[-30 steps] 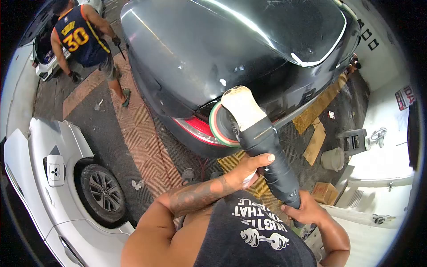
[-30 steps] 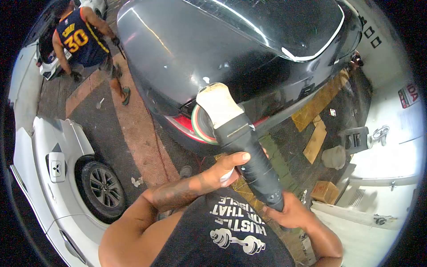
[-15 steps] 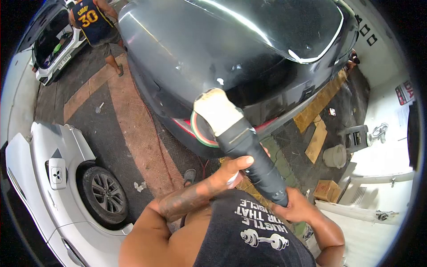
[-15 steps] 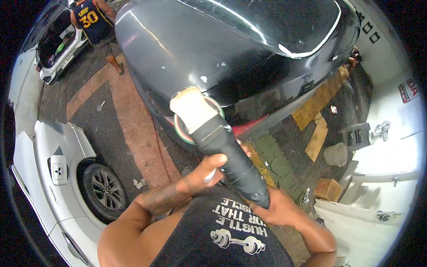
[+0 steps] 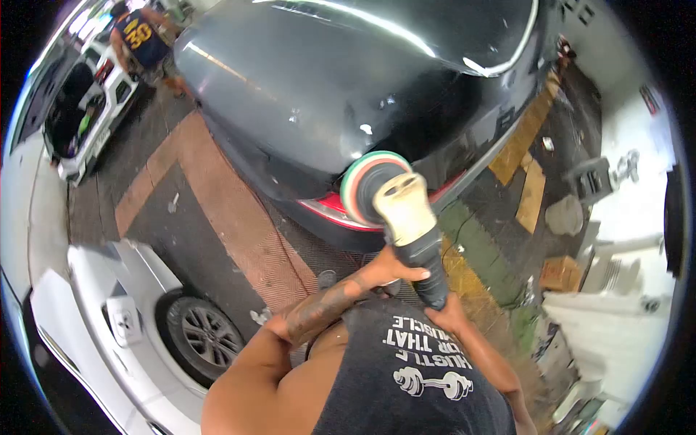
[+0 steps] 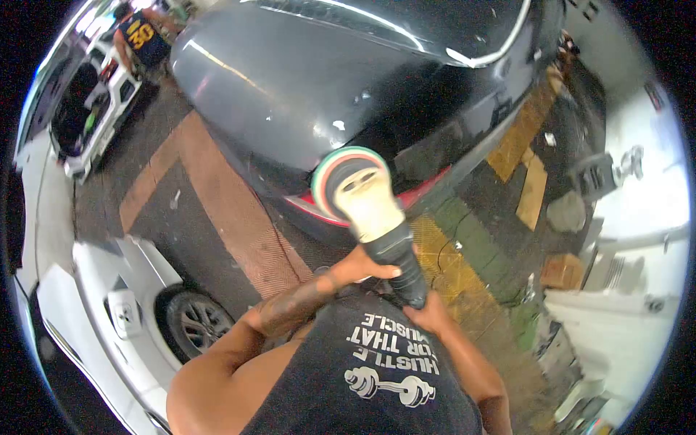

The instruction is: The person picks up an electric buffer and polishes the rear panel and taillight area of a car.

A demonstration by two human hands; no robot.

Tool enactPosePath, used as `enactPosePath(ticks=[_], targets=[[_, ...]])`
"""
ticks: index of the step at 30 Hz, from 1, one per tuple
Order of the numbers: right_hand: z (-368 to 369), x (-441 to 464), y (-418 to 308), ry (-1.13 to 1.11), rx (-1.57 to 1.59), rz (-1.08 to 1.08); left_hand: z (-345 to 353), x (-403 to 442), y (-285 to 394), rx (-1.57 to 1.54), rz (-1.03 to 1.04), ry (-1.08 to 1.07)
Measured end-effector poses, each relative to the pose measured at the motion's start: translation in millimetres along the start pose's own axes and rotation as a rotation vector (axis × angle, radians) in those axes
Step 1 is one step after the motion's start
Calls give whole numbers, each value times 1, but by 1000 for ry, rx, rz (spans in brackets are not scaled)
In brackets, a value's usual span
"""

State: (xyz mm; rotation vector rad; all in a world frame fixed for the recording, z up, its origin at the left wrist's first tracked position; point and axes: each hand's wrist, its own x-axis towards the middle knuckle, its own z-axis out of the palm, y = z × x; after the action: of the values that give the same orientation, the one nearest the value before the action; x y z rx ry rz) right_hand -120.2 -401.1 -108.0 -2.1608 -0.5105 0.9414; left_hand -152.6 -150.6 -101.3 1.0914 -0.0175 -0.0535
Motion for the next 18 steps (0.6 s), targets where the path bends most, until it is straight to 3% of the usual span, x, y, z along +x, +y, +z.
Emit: enactPosePath(ticks=[2,4,9,11,12,14,18], targets=[[41,19,-16,17,49,18,-30,-33,19,136,21,-81],[92,36,-6,41,143,-219,-52,-63,35,169,27,-115],[175,31,-19,225,252,-193,-91,-69,51,330,-139,-295],[193,34,-38,183,391,-125,-103,-74,61,307,-162,-346],[220,47,-21,239,329,-215,-112,-82,65,298,-146,-351],[228,53,-40,264,363,-231,-139,-91,61,286,-114,-378],[247,53,-48,287,497,-171,-129,-80,70,385,-252,-417]])
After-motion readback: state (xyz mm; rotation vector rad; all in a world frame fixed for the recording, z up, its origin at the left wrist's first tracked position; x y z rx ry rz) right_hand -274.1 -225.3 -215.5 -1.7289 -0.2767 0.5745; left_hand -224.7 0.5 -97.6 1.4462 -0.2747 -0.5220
